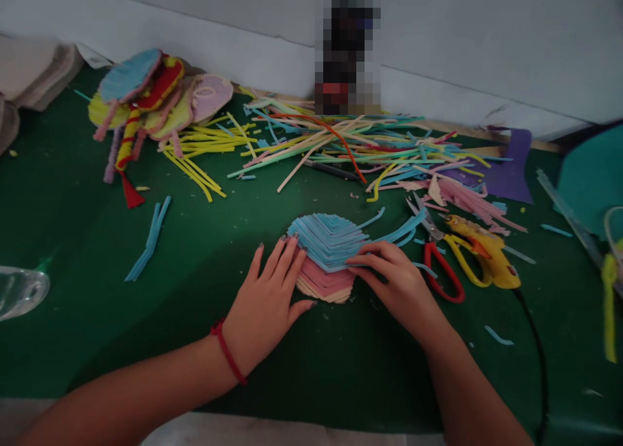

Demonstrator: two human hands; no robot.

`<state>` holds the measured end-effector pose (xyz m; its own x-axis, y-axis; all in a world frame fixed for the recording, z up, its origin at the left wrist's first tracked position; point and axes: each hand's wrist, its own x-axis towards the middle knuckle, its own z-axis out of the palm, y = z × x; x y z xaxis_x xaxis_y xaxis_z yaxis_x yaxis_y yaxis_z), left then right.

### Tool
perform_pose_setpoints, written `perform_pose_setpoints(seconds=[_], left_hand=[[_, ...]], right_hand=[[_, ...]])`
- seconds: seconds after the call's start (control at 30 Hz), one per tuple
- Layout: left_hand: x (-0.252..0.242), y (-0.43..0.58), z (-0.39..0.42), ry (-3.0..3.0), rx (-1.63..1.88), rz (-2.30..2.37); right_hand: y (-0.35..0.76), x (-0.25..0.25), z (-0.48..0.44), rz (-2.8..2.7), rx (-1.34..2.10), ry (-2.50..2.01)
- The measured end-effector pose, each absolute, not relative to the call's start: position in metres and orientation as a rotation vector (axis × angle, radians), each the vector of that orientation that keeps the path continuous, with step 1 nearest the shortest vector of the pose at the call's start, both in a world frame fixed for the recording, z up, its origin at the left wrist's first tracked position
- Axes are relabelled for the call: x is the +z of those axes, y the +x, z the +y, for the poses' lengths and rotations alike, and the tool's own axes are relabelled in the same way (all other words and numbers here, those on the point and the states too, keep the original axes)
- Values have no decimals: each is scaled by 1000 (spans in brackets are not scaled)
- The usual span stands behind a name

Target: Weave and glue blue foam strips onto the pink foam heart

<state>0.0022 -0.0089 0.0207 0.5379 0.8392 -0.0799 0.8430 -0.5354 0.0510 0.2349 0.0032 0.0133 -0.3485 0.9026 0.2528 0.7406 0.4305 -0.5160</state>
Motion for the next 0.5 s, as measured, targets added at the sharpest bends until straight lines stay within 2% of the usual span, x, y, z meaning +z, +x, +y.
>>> perform_pose_setpoints(seconds=[0.5], left_hand=[[21,2,-13,2740,-28,1403]], right_hand=[[241,12,5,-2233,479,-1399]])
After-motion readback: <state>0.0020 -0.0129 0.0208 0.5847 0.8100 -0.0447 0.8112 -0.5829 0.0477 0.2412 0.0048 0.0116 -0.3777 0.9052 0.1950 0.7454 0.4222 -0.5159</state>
